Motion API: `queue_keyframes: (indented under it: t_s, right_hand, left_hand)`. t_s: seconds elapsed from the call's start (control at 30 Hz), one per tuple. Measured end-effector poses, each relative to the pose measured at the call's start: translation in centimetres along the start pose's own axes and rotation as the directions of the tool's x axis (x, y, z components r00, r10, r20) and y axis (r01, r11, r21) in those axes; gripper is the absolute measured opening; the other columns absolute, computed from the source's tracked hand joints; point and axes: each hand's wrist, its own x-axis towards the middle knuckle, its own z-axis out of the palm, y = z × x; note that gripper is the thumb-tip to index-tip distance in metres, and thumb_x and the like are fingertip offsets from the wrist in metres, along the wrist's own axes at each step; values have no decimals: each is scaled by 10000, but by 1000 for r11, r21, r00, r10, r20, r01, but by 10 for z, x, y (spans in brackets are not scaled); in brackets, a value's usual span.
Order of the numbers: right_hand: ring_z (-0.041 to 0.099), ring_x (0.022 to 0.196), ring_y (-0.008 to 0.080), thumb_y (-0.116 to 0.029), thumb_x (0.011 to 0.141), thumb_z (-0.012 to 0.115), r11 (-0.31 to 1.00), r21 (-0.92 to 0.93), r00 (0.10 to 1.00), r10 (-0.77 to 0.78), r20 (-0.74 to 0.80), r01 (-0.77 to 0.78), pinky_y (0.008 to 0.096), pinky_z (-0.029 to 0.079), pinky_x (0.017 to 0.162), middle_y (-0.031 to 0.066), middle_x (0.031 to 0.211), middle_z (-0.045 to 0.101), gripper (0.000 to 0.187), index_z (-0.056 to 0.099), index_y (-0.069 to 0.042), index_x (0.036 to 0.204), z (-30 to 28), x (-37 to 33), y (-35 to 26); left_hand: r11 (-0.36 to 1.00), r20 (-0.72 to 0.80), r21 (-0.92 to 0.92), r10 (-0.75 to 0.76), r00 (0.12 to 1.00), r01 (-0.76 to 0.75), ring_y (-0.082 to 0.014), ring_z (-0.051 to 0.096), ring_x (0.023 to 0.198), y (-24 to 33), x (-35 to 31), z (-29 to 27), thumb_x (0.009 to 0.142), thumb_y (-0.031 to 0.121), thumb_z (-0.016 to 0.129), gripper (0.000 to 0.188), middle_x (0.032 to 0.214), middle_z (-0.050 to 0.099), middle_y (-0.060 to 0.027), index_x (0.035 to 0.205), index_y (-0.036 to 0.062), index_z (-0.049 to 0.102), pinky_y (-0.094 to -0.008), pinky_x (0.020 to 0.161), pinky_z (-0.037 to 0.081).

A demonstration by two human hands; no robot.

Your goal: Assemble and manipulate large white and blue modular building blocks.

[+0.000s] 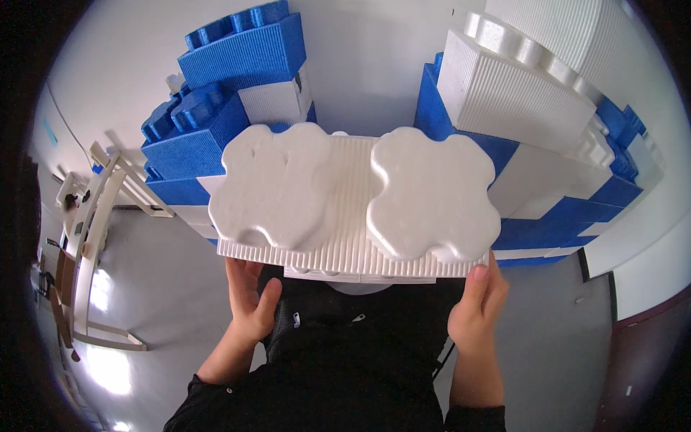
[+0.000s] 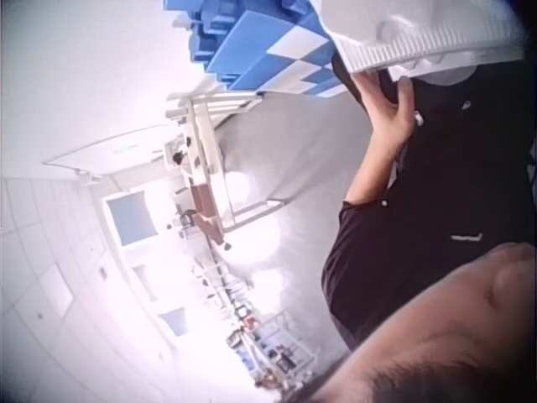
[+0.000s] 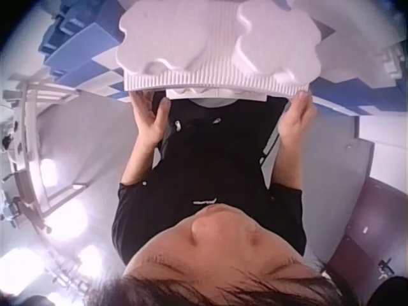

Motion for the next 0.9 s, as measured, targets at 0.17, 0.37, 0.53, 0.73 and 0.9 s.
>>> queue_keyframes:
  t_s: [0.17,0.37,0.53,0.73,0.9]
  right_hand:
    - [603,1049,212,-300,1061,354,998,-56,1000,17,11,-17,339,443,921,176,1138,667,494,552,112,1248,-9,-18,-2]
    - [617,1056,234,-268,1052,359,995,-99,1000,9,27,-6,351,452,916,198,1132,671,469,551,108,1257,-9,-16,-6]
    - [610,1101,250,-277,1044,396,982,-103,978,170,122,-158,349,431,972,183,1187,662,465,539,87,1297,-19,-13,10]
    - [580,1180,274,-248,1028,444,991,120,996,61,58,-68,396,390,1050,185,1263,626,444,534,62,1333,-44,14,-14]
    - [599,1174,296,-277,986,510,844,-348,912,-358,201,408,407,431,1017,186,1258,632,429,590,31,1273,-20,79,-88]
  left_hand:
    - [997,117,70,-35,993,27,-312,273,1434,-6,-18,-10,867,71,597,898,1538,220,-206,1526,-57,0,-453,1171,211]
    - [992,174,125,-50,984,28,-326,296,1420,-7,-33,-11,847,27,583,888,1515,258,-222,1516,-74,7,-439,1170,207]
    - [984,149,175,-55,987,28,-335,391,1345,-21,-31,-14,877,89,565,764,1439,356,-256,1471,-104,124,-429,1136,262]
    - [980,-26,188,-65,998,68,-281,484,1284,15,23,-42,966,477,418,622,1323,545,-195,1309,-40,464,-412,1101,328]
    - [703,246,495,451,858,-511,-333,630,1061,104,118,-4,918,285,563,408,1115,641,-212,1163,-40,591,-382,955,457]
